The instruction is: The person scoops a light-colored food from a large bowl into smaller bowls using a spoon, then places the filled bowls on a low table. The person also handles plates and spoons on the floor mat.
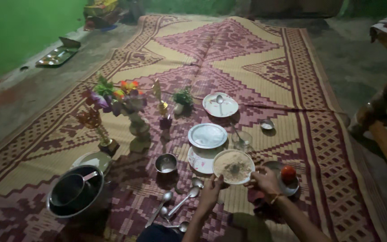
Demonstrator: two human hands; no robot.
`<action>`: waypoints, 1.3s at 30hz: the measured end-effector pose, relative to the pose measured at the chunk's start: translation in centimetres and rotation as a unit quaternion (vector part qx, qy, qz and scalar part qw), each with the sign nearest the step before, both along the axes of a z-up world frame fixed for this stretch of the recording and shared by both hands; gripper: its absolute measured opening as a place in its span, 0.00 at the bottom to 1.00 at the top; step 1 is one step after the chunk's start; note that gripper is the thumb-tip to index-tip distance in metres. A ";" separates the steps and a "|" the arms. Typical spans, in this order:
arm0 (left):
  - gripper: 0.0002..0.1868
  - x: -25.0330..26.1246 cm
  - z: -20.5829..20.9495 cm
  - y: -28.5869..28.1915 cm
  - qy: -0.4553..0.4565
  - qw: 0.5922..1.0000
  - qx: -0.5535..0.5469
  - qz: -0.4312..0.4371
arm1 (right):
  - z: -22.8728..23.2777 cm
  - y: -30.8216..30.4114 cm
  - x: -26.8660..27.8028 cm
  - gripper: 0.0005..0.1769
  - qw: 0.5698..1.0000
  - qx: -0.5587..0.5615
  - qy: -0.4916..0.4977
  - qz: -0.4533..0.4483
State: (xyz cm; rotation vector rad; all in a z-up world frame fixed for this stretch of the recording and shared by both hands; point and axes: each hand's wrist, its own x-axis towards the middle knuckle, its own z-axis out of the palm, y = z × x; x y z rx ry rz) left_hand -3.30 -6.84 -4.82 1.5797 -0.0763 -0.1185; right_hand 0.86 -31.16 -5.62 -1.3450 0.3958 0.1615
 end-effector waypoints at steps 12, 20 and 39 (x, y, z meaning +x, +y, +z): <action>0.20 -0.5 -5.5 3.8 0.104 0.990 -0.087 0.050 | -4.8 1.3 2.3 0.24 0.991 -0.025 0.069 0.115; 0.19 0.3 -10.6 5.7 0.073 0.979 -0.159 0.102 | -5.1 0.6 5.8 0.21 0.981 -0.132 0.005 0.141; 0.20 0.2 -8.8 5.5 0.014 0.977 -0.104 0.187 | -9.0 2.3 3.5 0.20 0.930 -0.323 -0.128 0.122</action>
